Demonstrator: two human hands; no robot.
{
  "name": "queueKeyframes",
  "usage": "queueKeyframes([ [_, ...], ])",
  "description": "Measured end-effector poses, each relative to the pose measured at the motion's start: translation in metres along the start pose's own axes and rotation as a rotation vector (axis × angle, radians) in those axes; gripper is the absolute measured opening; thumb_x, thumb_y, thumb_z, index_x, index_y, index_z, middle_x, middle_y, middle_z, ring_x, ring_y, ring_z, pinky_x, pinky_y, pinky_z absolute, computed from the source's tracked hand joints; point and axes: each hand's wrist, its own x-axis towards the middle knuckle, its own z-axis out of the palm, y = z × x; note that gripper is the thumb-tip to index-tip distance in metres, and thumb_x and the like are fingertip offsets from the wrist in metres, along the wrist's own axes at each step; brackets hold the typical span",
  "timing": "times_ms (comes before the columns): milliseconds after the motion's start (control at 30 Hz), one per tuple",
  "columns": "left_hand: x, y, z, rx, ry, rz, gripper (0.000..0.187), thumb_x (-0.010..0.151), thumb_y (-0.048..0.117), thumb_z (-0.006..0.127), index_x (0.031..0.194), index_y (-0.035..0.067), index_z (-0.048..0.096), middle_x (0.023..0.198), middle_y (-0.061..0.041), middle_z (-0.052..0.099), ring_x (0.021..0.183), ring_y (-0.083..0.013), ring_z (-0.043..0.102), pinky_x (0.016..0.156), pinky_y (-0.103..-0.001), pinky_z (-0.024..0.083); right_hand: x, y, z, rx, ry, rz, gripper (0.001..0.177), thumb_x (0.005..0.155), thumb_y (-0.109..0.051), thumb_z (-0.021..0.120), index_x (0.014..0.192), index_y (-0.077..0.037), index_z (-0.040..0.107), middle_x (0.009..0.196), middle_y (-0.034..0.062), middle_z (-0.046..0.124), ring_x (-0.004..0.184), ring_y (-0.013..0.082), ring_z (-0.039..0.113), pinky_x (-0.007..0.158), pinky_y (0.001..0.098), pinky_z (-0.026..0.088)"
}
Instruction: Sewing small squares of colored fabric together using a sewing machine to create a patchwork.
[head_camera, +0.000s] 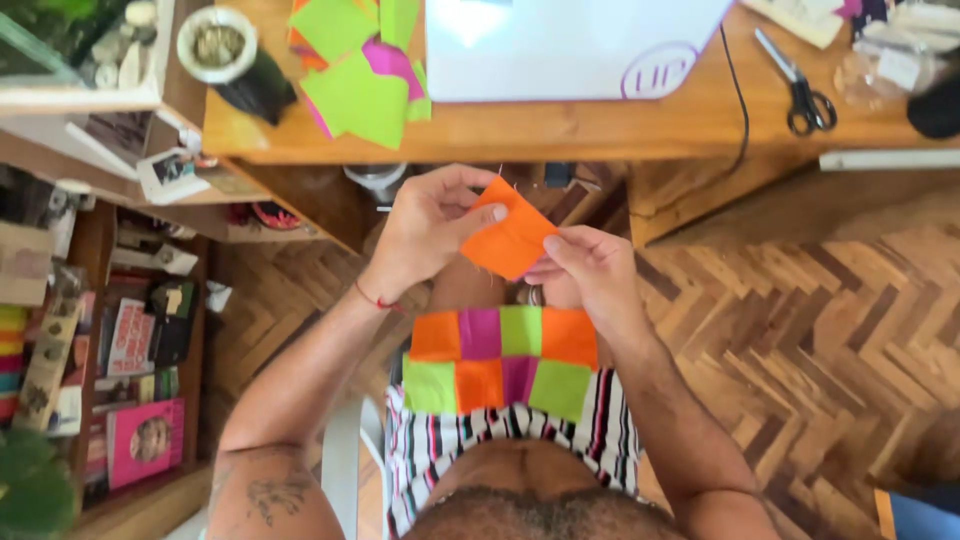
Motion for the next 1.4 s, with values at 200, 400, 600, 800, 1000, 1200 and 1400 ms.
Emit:
queueKeyframes([
  [200,0.106,-0.029,-0.025,0.151,-0.017,0.016,0.037,0.084,0.022,0.087,0.117,0.011,0.076,0.086,-0.005,0.077,0.074,-0.0093,0.065,0.074,-0.024,0.056,0.115,0.003,0.020,-0.013,0.091,-0.035,0.035,0.091,-0.014,0.081,0.119,0.004,0.070,0.099,0.0101,0.075,0.079,0.0181,0.076,0.064,0.0363,0.069],
  [400,0.125,-0.011,-0.049,0.259,0.042,0.168,0.039,0.090,0.036,0.084,0.119,0.012,0.074,0.088,-0.009,0.078,0.074,-0.0203,0.075,0.066,-0.029,0.058,0.166,0.017,0.000,-0.281,0.003,-0.024,0.030,0.088,-0.015,0.085,0.111,0.000,0.075,0.092,0.0113,0.077,0.081,0.0131,0.075,0.072,0.0295,0.065],
  [600,0.161,-0.059,-0.076,1.144,0.265,0.688,0.075,0.094,0.080,0.052,0.140,0.022,0.067,0.141,-0.015,0.061,0.137,-0.0350,0.050,0.112,-0.048,0.036,0.207,0.009,-0.027,-0.263,-0.050,-0.085,0.030,0.091,-0.008,0.082,0.116,0.005,0.071,0.095,0.0163,0.076,0.079,0.0202,0.076,0.059,0.0397,0.066],
  [800,0.226,-0.066,-0.102,1.146,0.336,0.448,0.092,0.100,0.077,0.020,0.155,0.009,0.050,0.159,-0.030,0.034,0.148,-0.0463,0.030,0.115,-0.060,0.034,0.227,-0.052,0.028,-0.540,-0.134,-0.089,0.025,0.091,-0.017,0.077,0.112,-0.005,0.078,0.101,0.0073,0.080,0.089,0.0085,0.071,0.078,0.0181,0.055],
  [1000,0.192,-0.064,-0.061,0.718,0.332,0.713,0.073,0.096,0.070,0.042,0.132,0.010,0.065,0.126,-0.014,0.066,0.120,-0.0369,0.061,0.098,-0.045,0.044,0.246,-0.024,0.056,0.067,0.067,-0.019,0.032,0.093,-0.011,0.078,0.115,0.009,0.069,0.092,0.0128,0.076,0.075,0.0241,0.077,0.063,0.0471,0.069],
  [1200,0.168,-0.064,-0.046,0.981,0.223,0.621,0.109,0.081,0.094,0.036,0.150,0.012,0.055,0.142,-0.015,0.058,0.141,-0.0355,0.048,0.124,-0.049,0.027,0.234,-0.035,0.044,-0.129,0.000,-0.095,0.048,0.102,-0.025,0.067,0.136,0.007,0.058,0.103,0.0348,0.072,0.083,0.0419,0.076,0.070,0.0518,0.069],
  [1400,0.180,-0.065,-0.053,1.016,0.238,0.666,0.109,0.081,0.097,0.036,0.144,0.012,0.061,0.136,-0.017,0.061,0.138,-0.0387,0.051,0.124,-0.055,0.026,0.251,-0.056,0.010,-0.432,-0.082,-0.447,0.037,0.107,-0.014,0.063,0.136,0.008,0.056,0.096,0.0275,0.075,0.066,0.0268,0.075,0.057,0.0340,0.062],
])
